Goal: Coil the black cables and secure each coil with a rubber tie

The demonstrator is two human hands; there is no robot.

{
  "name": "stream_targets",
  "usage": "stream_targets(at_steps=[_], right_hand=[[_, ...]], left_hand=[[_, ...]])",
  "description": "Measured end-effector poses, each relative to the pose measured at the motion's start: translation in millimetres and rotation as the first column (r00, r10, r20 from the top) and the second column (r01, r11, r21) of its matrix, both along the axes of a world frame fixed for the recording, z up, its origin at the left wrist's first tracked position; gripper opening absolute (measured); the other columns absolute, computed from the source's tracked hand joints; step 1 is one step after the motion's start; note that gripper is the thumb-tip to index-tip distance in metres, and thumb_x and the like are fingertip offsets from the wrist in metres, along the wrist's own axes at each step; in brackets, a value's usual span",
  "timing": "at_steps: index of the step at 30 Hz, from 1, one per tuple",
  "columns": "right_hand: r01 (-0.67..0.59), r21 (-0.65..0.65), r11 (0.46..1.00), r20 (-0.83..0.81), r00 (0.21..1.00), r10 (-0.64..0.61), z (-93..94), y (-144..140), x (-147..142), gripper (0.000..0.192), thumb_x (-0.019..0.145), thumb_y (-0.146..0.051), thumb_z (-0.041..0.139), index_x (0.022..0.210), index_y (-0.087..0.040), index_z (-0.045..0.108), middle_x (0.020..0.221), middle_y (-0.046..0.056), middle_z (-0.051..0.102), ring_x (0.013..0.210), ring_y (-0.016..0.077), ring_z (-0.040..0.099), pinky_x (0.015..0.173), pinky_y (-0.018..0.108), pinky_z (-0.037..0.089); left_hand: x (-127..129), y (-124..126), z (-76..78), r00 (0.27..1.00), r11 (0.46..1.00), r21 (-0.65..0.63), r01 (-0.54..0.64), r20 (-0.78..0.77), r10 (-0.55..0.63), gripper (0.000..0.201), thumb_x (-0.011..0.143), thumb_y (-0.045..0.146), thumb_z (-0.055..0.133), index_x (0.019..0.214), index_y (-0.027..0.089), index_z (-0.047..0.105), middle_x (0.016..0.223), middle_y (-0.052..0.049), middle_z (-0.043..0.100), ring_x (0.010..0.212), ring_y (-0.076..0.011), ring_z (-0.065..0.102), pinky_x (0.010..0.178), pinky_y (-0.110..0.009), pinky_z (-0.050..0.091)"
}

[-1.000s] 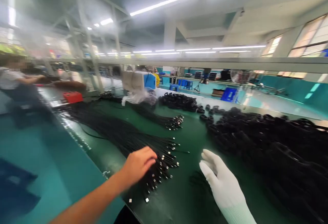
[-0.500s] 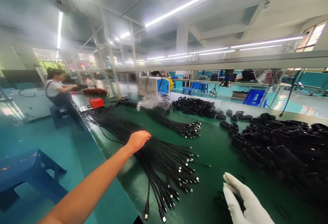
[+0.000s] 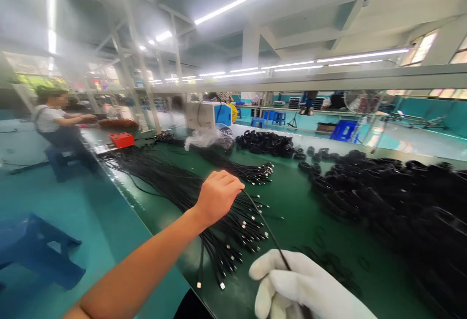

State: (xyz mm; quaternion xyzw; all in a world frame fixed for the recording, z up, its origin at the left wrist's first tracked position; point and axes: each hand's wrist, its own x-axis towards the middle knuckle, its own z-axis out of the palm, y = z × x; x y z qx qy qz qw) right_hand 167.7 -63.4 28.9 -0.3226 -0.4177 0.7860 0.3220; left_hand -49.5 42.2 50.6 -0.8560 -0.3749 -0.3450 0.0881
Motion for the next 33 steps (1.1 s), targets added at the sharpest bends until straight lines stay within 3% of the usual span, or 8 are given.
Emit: stream_targets(at_steps=[2, 5, 11, 19, 23, 26, 29, 33], right_hand=[[-0.086, 0.014, 0.996, -0.110, 0.990, 0.087, -1.4, -2.4, -6.7, 0.029, 0.086, -0.034, 0.047, 0.091, -0.008, 0.060, 0.070, 0.014, 0.068, 0.041, 0.0108, 0.059, 0.033, 0.013, 0.036], [-0.207, -0.065, 0.976, -0.269, 0.946, 0.183, -17.9, 8.3, -7.0, 0.034, 0.084, -0.035, 0.045, 0.096, -0.006, 0.058, 0.072, 0.015, 0.069, 0.048, 0.0198, 0.065, 0.033, 0.020, 0.044], [-0.255, -0.135, 0.957, -0.389, 0.902, 0.186, -44.6, 22.2, 1.6, 0.034, 0.084, -0.030, 0.040, 0.101, -0.005, 0.054, 0.079, 0.015, 0.069, 0.069, 0.0269, 0.069, 0.054, 0.041, 0.056], [-0.231, -0.100, 0.968, -0.436, 0.884, 0.166, -51.5, 23.9, 7.6, 0.032, 0.083, -0.025, 0.042, 0.101, -0.002, 0.055, 0.081, 0.017, 0.068, 0.074, 0.0271, 0.069, 0.059, 0.042, 0.055], [-0.208, -0.014, 0.978, -0.400, 0.897, 0.186, -48.4, 23.2, 20.9, 0.038, 0.083, -0.041, 0.039, 0.095, -0.008, 0.052, 0.074, 0.015, 0.067, 0.067, 0.0293, 0.068, 0.055, 0.049, 0.052], [0.067, 0.045, 0.997, -0.357, 0.933, -0.046, -33.5, 19.3, 46.7, 0.045, 0.084, -0.057, 0.027, 0.092, -0.017, 0.046, 0.059, 0.004, 0.061, 0.056, 0.0242, 0.065, 0.051, 0.050, 0.049], [0.476, 0.064, 0.877, -0.384, 0.823, -0.418, -11.0, 15.1, 79.1, 0.034, 0.086, -0.055, 0.027, 0.093, -0.025, 0.043, 0.058, -0.005, 0.051, 0.048, 0.0130, 0.054, 0.048, 0.034, 0.048], [0.703, 0.138, 0.697, -0.443, 0.674, -0.591, 10.3, 15.2, 107.0, 0.018, 0.090, -0.039, 0.036, 0.087, -0.024, 0.045, 0.063, -0.005, 0.043, 0.051, 0.0091, 0.044, 0.054, 0.026, 0.046]], left_hand=[[17.6, -16.5, 5.4, 0.979, 0.967, -0.167, 0.193, -0.037, -0.202, 0.015, 0.083, 0.024, 0.058, 0.095, 0.023, 0.066, 0.096, -0.001, 0.069, 0.096, -0.0195, 0.056, 0.090, -0.036, 0.038], [35.1, -33.6, 7.6, 0.882, 0.770, -0.483, 0.417, 0.011, -0.471, 0.016, 0.086, 0.025, 0.055, 0.097, 0.024, 0.066, 0.094, 0.003, 0.069, 0.089, -0.0135, 0.059, 0.087, -0.027, 0.040], [56.1, -21.1, -1.9, 0.853, 0.668, -0.580, 0.467, 0.095, -0.514, 0.016, 0.085, 0.018, 0.054, 0.081, 0.022, 0.069, 0.078, 0.004, 0.068, 0.077, -0.0116, 0.058, 0.084, -0.026, 0.038], [83.3, -10.7, 11.3, 0.858, 0.767, -0.514, 0.384, -0.110, -0.502, 0.019, 0.086, 0.021, 0.051, 0.075, 0.022, 0.067, 0.075, 0.002, 0.064, 0.077, -0.0137, 0.054, 0.086, -0.030, 0.035], [88.2, 2.5, -13.9, 0.855, 0.800, -0.412, 0.436, -0.088, -0.512, 0.025, 0.092, 0.027, 0.042, 0.092, 0.024, 0.067, 0.085, 0.000, 0.066, 0.083, -0.0142, 0.056, 0.082, -0.028, 0.038], [77.1, 21.0, -39.8, 0.949, 0.940, -0.226, 0.256, -0.125, -0.289, 0.028, 0.092, 0.025, 0.038, 0.098, 0.022, 0.065, 0.088, -0.004, 0.067, 0.085, -0.0172, 0.058, 0.081, -0.031, 0.041], [67.1, 19.3, -53.1, 0.971, 0.981, -0.188, 0.057, -0.218, -0.098, 0.030, 0.091, 0.023, 0.036, 0.084, 0.020, 0.065, 0.077, -0.003, 0.066, 0.076, -0.0170, 0.060, 0.072, -0.028, 0.044], [64.2, -34.3, -63.9, 0.939, 0.973, -0.120, 0.198, -0.261, -0.224, 0.027, 0.090, 0.022, 0.036, 0.084, 0.024, 0.062, 0.073, -0.001, 0.064, 0.064, -0.0142, 0.060, 0.059, -0.022, 0.044]])
